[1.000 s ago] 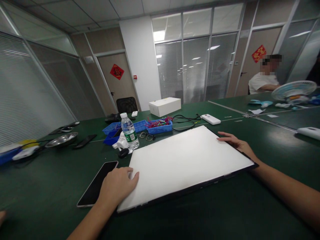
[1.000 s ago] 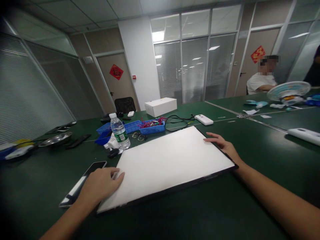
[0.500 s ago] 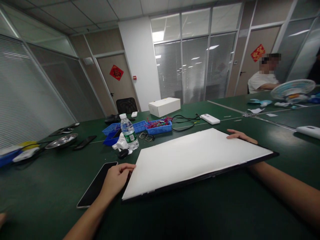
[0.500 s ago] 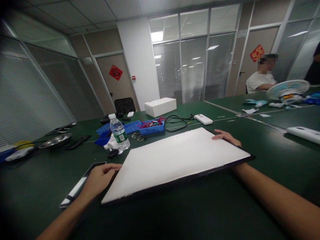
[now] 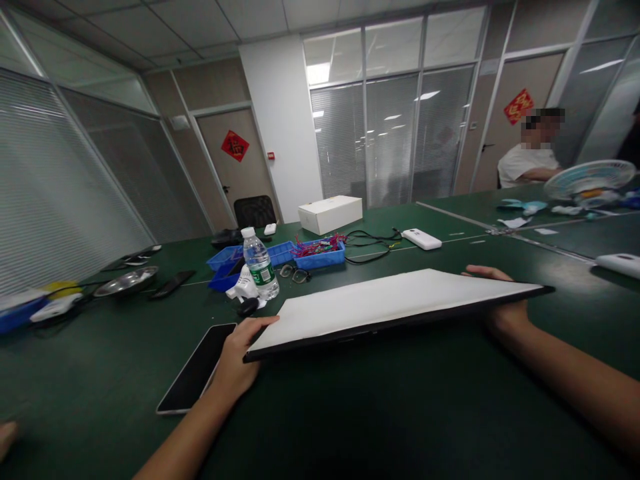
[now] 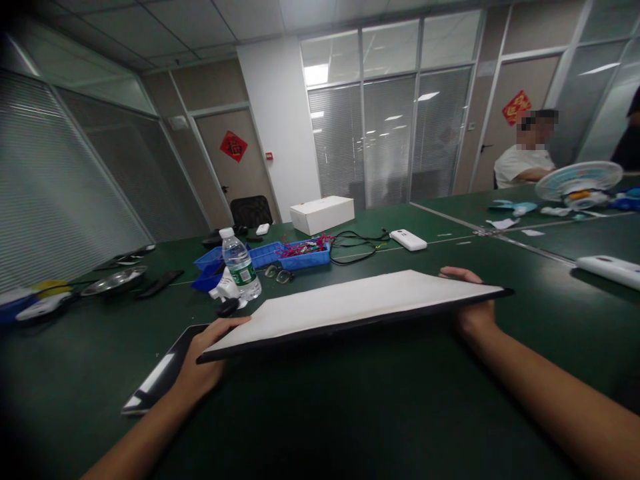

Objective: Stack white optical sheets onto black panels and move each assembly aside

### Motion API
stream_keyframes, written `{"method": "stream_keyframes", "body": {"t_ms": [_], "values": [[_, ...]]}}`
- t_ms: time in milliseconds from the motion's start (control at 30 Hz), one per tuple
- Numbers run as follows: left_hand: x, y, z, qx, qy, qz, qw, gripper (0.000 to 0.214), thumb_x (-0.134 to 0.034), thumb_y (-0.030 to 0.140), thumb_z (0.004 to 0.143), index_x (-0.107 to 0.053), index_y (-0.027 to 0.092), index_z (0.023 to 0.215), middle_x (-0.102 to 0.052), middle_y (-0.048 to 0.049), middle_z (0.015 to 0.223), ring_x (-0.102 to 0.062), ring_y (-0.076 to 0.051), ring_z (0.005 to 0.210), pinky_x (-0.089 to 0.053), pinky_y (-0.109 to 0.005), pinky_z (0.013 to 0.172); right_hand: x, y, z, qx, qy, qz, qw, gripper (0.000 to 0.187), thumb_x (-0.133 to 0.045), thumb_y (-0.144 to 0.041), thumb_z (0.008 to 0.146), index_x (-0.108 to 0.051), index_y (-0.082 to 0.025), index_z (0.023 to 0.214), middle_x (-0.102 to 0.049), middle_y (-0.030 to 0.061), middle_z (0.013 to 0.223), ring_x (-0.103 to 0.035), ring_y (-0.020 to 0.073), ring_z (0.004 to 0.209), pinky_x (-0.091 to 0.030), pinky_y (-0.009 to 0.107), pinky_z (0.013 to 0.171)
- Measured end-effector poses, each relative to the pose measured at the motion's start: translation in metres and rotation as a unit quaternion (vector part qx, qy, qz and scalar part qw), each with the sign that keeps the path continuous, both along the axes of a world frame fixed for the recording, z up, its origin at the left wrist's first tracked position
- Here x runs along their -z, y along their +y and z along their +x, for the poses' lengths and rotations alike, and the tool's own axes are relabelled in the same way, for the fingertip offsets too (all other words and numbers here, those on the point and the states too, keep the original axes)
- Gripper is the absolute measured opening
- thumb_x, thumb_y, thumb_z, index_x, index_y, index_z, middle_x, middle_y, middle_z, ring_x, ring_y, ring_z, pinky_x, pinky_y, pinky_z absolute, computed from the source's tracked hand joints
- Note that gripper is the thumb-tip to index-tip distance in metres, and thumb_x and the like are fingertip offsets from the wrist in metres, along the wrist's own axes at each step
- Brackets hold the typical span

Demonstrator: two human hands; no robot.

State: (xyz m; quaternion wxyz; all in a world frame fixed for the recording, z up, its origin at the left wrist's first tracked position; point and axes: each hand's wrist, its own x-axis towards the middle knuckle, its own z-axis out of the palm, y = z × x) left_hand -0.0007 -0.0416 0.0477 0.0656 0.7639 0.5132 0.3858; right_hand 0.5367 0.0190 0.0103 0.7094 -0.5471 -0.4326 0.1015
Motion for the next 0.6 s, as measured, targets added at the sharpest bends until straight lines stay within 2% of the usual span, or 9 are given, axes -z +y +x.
{"method": "stream_keyframes", "body": {"t_ms": [67,133,200,233,300,367,467,533,600], "values": [[0.0,0.0,0.003,-0.009,0.001,0.004,1.0,0.037,-0.062,0.048,0.093,-0.079,0.023,0.113,-0.078,-0.01,0.115,-0.072,-0.03,0.106,-0.057,-0.042,0.093,-0.007,-0.004,0.002,0.057,-0.015,0.033,0.998,0.05,-0.058,-0.043,0.076,-0.057,-0.021,0.121,-0.062,0.0147,0.127,-0.065,0.0302,0.112,-0.054,0.053,0.097],[0.0,-0.001,0.007,-0.016,-0.002,0.005,1.0,0.037,-0.06,0.05,0.093,-0.079,0.023,0.112,-0.078,-0.0096,0.115,-0.072,-0.03,0.105,-0.056,-0.042,0.091,-0.017,-0.012,0.002,0.118,-0.053,0.077,0.989,0.066,-0.06,-0.037,0.071,-0.048,-0.023,0.134,-0.051,0.0143,0.145,-0.053,0.0315,0.133,-0.041,0.056,0.114],[-0.001,-0.002,0.012,-0.023,-0.013,0.005,1.0,0.039,-0.056,0.05,0.095,-0.079,0.022,0.11,-0.078,-0.0099,0.114,-0.072,-0.029,0.105,-0.056,-0.042,0.092,-0.03,-0.023,-0.002,0.153,-0.164,0.148,0.963,0.077,-0.063,-0.032,0.067,-0.044,-0.022,0.142,-0.04,0.0149,0.155,-0.04,0.0346,0.145,-0.032,0.057,0.121],[-0.002,-0.003,0.014,-0.026,-0.02,0.004,0.999,0.04,-0.054,0.05,0.095,-0.079,0.021,0.109,-0.078,-0.0103,0.113,-0.072,-0.029,0.105,-0.055,-0.041,0.092,-0.036,-0.03,-0.008,0.16,-0.242,0.194,0.937,0.081,-0.064,-0.03,0.067,-0.043,-0.023,0.145,-0.037,0.0153,0.157,-0.036,0.0365,0.148,-0.03,0.058,0.122],[-0.004,-0.004,0.017,-0.035,-0.03,-0.006,0.999,0.042,-0.053,0.05,0.095,-0.079,0.021,0.108,-0.078,-0.0108,0.113,-0.071,-0.03,0.105,-0.054,-0.041,0.093,-0.047,-0.046,-0.026,0.151,-0.415,0.26,0.859,0.085,-0.068,-0.027,0.07,-0.039,-0.024,0.15,-0.038,0.0159,0.157,-0.035,0.0397,0.149,-0.024,0.062,0.125],[-0.005,-0.005,0.018,-0.04,-0.033,-0.016,0.999,0.042,-0.053,0.05,0.093,-0.079,0.021,0.109,-0.078,-0.0105,0.114,-0.071,-0.03,0.106,-0.053,-0.041,0.094,-0.055,-0.062,-0.051,0.101,-0.543,0.263,0.791,0.084,-0.073,-0.025,0.074,-0.039,-0.027,0.15,-0.048,0.0146,0.151,-0.044,0.0385,0.144,-0.02,0.063,0.126],[-0.007,-0.006,0.017,-0.04,-0.026,-0.022,0.999,0.041,-0.055,0.05,0.09,-0.079,0.022,0.108,-0.078,-0.01,0.115,-0.07,-0.031,0.107,-0.052,-0.043,0.096,-0.06,-0.08,-0.084,-0.011,-0.608,0.231,0.759,0.066,-0.077,-0.018,0.078,-0.051,-0.026,0.138,-0.062,0.0104,0.137,-0.061,0.0281,0.128,-0.043,0.051,0.116],[-0.007,-0.006,0.017,-0.041,-0.021,-0.023,0.999,0.041,-0.057,0.05,0.089,-0.079,0.022,0.107,-0.078,-0.0106,0.114,-0.07,-0.031,0.108,-0.052,-0.043,0.096,-0.06,-0.085,-0.096,-0.051,-0.596,0.235,0.766,0.054,-0.076,-0.011,0.08,-0.058,-0.025,0.13,-0.068,0.0075,0.126,-0.066,0.0222,0.116,-0.053,0.041,0.099],[-0.007,-0.006,0.018,-0.042,-0.017,-0.025,0.999,0.04,-0.06,0.051,0.087,-0.08,0.022,0.107,-0.078,-0.0112,0.113,-0.069,-0.032,0.108,-0.051,-0.044,0.096,-0.06,-0.086,-0.096,-0.068,-0.583,0.24,0.773,0.047,-0.074,-0.007,0.081,-0.062,-0.024,0.124,-0.071,0.0056,0.116,-0.067,0.0198,0.106,-0.054,0.037,0.09]]}}
